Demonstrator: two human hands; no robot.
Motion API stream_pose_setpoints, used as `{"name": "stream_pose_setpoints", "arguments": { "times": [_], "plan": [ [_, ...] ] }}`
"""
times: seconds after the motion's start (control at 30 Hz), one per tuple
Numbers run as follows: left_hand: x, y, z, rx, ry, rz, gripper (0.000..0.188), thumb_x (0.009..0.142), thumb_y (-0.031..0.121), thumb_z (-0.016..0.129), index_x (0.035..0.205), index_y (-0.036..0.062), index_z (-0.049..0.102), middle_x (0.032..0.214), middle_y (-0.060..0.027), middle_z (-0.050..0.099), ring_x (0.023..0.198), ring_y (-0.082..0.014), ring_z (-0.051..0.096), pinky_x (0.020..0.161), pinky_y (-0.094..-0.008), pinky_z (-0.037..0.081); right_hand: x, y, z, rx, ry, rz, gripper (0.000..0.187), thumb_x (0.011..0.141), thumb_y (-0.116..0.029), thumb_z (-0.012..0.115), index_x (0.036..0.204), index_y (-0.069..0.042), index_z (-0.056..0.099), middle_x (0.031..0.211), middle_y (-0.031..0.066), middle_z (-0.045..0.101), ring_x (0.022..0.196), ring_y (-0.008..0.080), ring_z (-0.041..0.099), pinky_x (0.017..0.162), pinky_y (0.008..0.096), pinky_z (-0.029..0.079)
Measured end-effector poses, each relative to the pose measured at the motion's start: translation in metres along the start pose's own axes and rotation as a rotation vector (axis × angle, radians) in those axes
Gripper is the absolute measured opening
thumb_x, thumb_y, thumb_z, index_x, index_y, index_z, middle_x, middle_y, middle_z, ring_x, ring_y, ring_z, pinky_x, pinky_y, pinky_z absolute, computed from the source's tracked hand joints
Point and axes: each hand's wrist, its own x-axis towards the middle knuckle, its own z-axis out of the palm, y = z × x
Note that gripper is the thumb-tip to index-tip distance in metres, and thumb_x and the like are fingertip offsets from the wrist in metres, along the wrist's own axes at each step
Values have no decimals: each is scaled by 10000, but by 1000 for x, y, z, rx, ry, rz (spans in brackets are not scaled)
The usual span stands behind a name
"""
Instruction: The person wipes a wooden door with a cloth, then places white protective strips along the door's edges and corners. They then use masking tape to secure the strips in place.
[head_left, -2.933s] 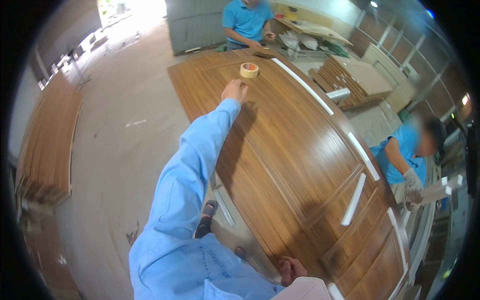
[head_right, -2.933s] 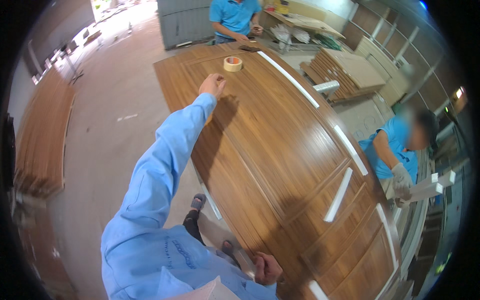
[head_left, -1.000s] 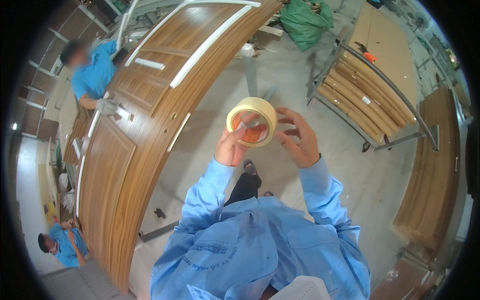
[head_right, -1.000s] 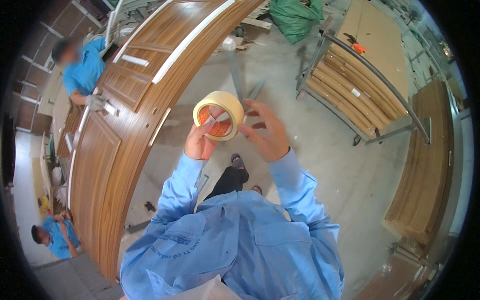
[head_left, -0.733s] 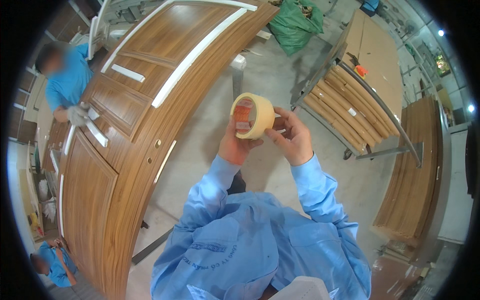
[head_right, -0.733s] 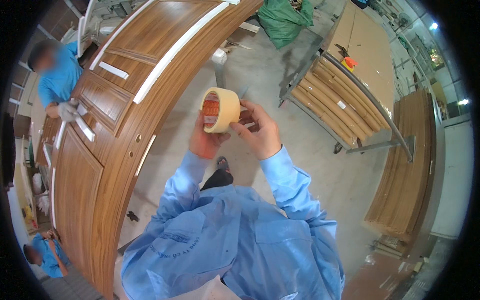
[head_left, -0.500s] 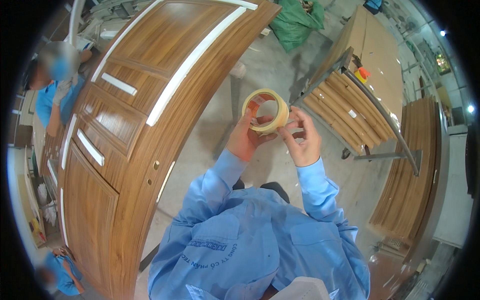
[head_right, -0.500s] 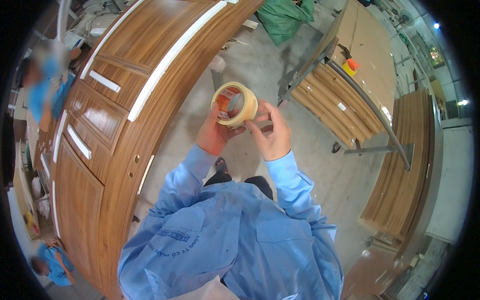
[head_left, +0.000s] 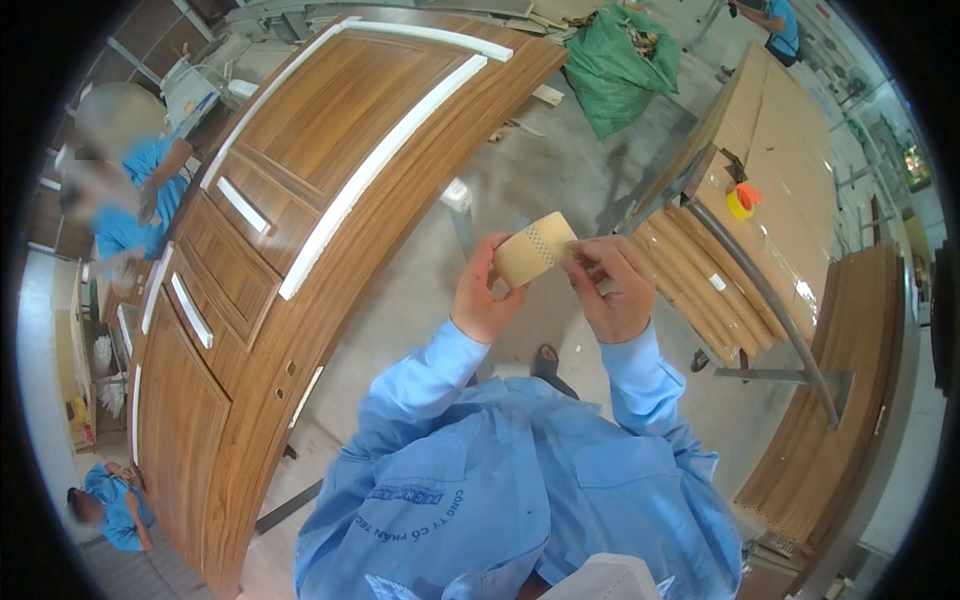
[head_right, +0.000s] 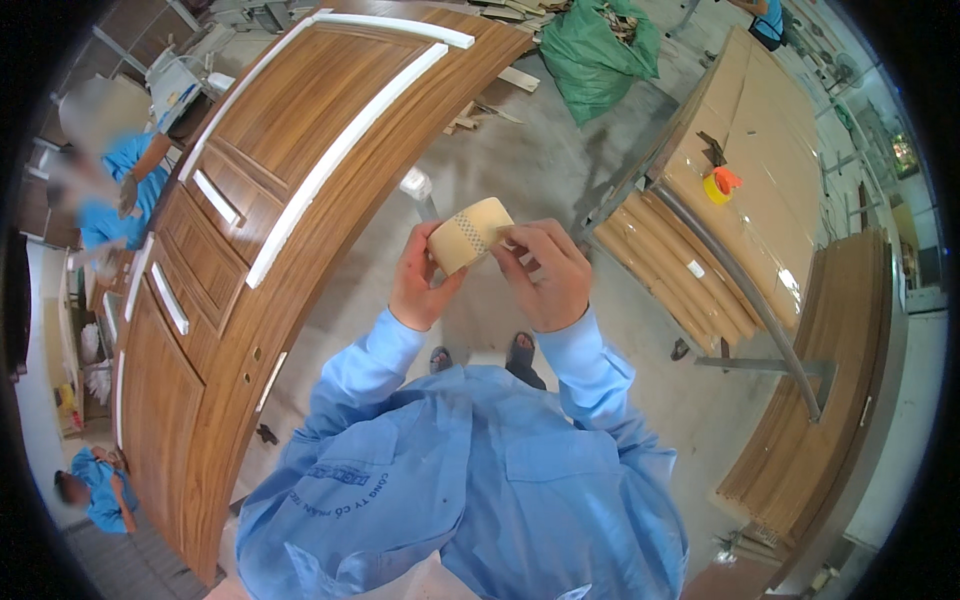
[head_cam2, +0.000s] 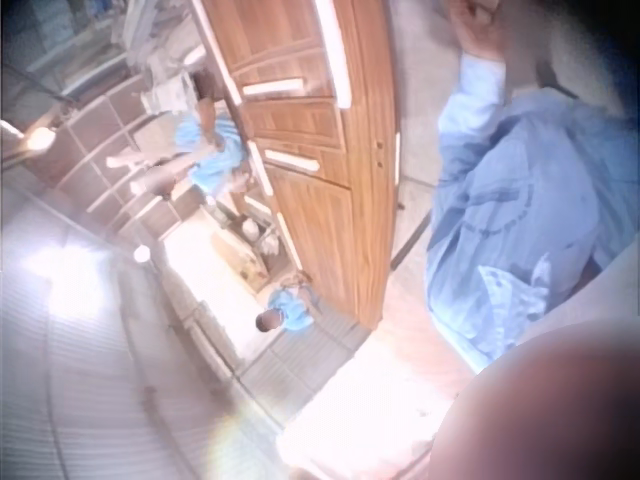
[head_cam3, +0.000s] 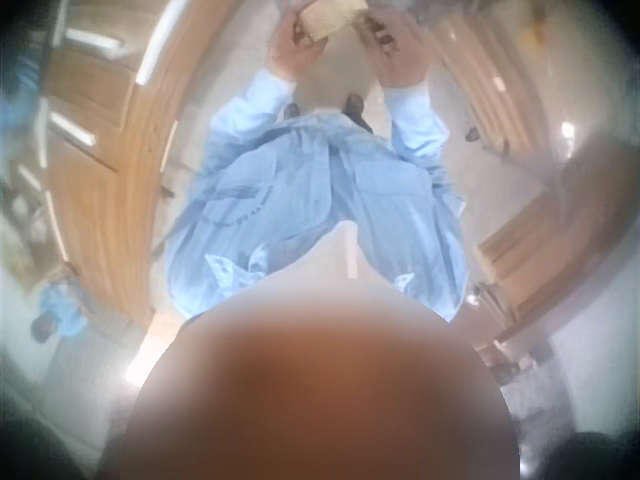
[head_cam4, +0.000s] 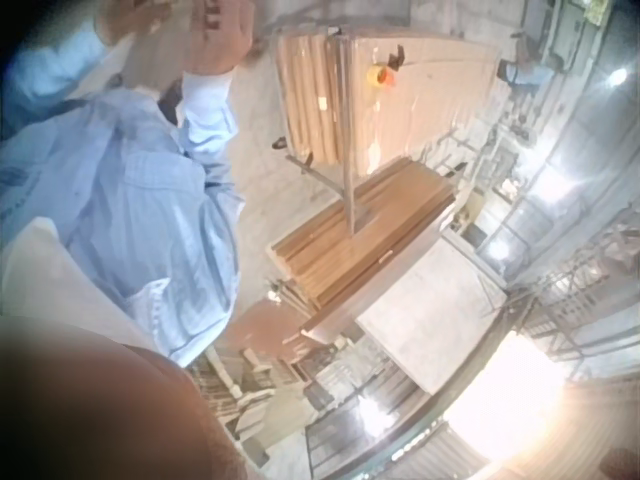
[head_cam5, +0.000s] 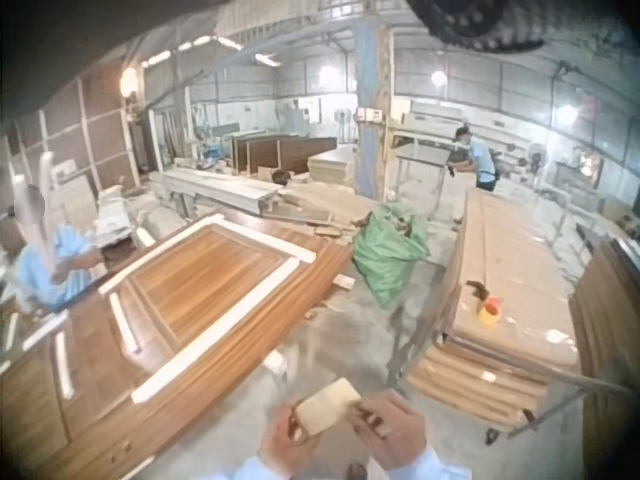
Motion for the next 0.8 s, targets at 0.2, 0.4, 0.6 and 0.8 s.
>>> {"name": "stream_pose_setpoints", "arguments": {
  "times": [0.2, 0.4, 0.6, 0.8],
  "plan": [
    [22, 9, 30, 130, 97, 72, 558, 824, -40, 800, 1326, 40, 571, 1231, -112, 659, 1177, -231, 655, 984, -356, 524, 26, 15, -18, -98, -2, -121, 170, 870, 10, 786, 1024, -43, 740, 944, 85, 710, 778, 196, 705, 619, 307, 596],
    [34, 5, 38, 289, 211, 194, 535, 818, -23, 828, 1293, 22, 587, 1240, -122, 669, 1091, -246, 689, 932, -357, 542, 29, 24, -6, 16, 27, -89, 177, 848, 9, 798, 1008, -38, 740, 1003, 86, 726, 831, 231, 709, 650, 316, 600],
    [29, 13, 29, -400, 3, -180, 443, 1018, 92, 676, 1414, 16, 493, 1197, -99, 682, 1077, -187, 692, 917, -326, 558, 46, 39, -7, -127, 119, -47, 313, 915, -115, 792, 1201, -22, 705, 1193, 111, 729, 992, 184, 701, 776, 285, 578],
    [25, 9, 22, -301, -128, -303, 453, 1092, 193, 578, 1486, -1, 467, 1200, -87, 687, 1081, -159, 676, 923, -301, 546, 42, 55, -12, 522, -255, 498, 417, 941, -131, 772, 1324, 1, 670, 1169, 89, 748, 1000, 159, 684, 853, 315, 561]
  ]
}}
